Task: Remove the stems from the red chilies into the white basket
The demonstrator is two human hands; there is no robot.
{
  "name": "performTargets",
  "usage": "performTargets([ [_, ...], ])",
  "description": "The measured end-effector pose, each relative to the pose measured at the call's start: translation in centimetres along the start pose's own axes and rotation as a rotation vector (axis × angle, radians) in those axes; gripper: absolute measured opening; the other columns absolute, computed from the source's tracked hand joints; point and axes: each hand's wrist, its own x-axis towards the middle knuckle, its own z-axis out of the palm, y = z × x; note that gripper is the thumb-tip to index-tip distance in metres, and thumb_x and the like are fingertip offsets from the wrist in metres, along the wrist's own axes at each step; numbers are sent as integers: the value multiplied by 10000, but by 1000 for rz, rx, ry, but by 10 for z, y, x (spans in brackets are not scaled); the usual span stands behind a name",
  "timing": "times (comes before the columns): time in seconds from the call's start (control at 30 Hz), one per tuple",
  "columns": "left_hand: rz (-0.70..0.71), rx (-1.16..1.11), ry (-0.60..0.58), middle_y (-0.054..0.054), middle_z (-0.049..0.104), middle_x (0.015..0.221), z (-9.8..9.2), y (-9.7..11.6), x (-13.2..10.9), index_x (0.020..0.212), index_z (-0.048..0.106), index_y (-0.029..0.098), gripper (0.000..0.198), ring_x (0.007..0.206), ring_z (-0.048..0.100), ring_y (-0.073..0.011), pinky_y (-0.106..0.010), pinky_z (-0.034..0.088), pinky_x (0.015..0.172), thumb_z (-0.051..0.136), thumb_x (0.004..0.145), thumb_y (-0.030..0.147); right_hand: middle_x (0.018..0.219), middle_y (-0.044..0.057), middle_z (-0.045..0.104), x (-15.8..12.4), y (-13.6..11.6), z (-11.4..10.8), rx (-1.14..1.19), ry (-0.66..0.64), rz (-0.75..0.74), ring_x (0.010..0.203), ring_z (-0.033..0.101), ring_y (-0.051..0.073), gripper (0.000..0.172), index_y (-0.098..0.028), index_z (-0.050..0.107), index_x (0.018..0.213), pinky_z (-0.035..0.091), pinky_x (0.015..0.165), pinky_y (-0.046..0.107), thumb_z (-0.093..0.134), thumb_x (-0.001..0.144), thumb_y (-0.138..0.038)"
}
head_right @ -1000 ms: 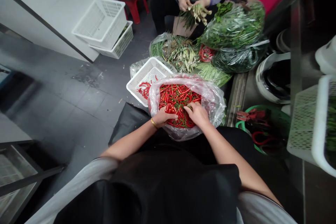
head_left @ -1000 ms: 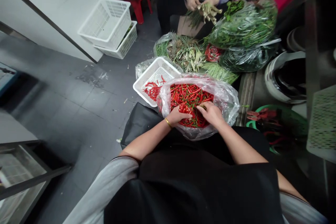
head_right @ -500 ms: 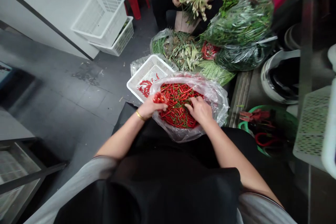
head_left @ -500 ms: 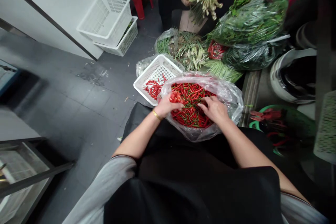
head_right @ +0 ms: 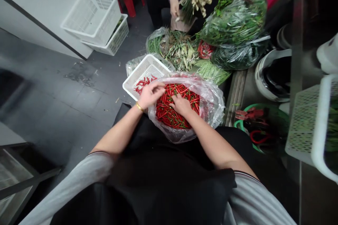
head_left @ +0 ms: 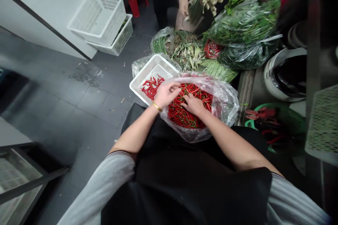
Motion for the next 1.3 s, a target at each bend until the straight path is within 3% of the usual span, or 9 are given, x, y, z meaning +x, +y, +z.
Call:
performTargets([
  [0.17, -123, 297, -339, -69, 671, 828, 51, -7, -39, 893, 666, 121, 165, 764, 623, -167, -301, 502, 762, 595, 799, 237, 1028, 116, 632, -22, 28, 9, -5, 4, -63, 816, 638, 233, 248, -181, 567, 1102, 445, 667, 304, 477, 910, -308],
  [0.3, -92, 401, -273, -98, 668, 1009, 58, -11, -45, 1089, 629, 131, 296, 929, 620, -194, -332, 487, 873, 561, 836, 269, 941, 74, 668, -48, 54, 9, 277, 128, -123, 816, 633, 209, 155, -199, 590, 998, 459, 750, 307, 514, 877, -259],
  [0.47, 91, 417, -289, -99, 649, 1123, 73, 0, -36, 1168, 599, 168, 377, 1072, 584, -216, -373, 432, 990, 609, 813, 293, 744, 2, 651, -52, 55, -5, 633, 220, -45, 671, 615, 171, 272, -215, 571, 1085, 473, 719, 308, 576, 817, -258],
  [0.67, 12, 122, -283, -86, 686, 979, 83, 6, -40, 1064, 643, 137, 338, 887, 629, -177, -311, 479, 853, 608, 822, 370, 687, -22, 627, -58, 49, -25, 1021, 177, -60, 617, 610, 152, 339, -214, 541, 1078, 480, 647, 291, 626, 789, -370],
  [0.77, -34, -127, -389, -42, 683, 801, 78, 9, -43, 885, 650, 121, 305, 698, 602, -114, -234, 470, 701, 481, 897, 375, 674, -21, 614, -59, 43, -30, 1150, 155, -18, 577, 601, 156, 402, -205, 531, 1080, 474, 586, 285, 624, 773, -448],
  [0.87, 3, -80, -469, -40, 668, 737, 69, 15, -41, 804, 622, 122, 352, 671, 593, -111, -225, 456, 680, 396, 931, 360, 697, 19, 634, -66, 31, -37, 895, 93, -63, 597, 597, 164, 283, -194, 592, 966, 461, 608, 291, 508, 854, -439],
  [1.07, 14, 683, -541, -141, 676, 802, 51, 16, -44, 716, 627, 116, 151, 829, 638, -233, -336, 456, 765, 534, 809, 190, 843, 74, 663, -114, -3, -36, 208, -100, -223, 779, 617, 192, 305, -208, 628, 838, 415, 673, 279, 366, 951, -314],
  [1.17, -91, 513, -446, -82, 640, 712, 42, 12, -45, 719, 606, 137, 206, 714, 617, -184, -303, 462, 693, 479, 847, 237, 1022, 89, 640, -120, 3, -27, 88, -179, -85, 807, 622, 200, 273, -230, 627, 1085, 409, 629, 275, 442, 934, -361],
  [1.3, -266, 21, -246, 27, 501, 551, 38, 6, -37, 735, 554, 162, 194, 527, 498, -101, -234, 437, 579, 420, 857, 229, 1151, 96, 562, -80, 22, -17, -12, -29, 23, 894, 603, 215, 370, -293, 562, 1269, 412, 633, 283, 373, 964, -385],
])
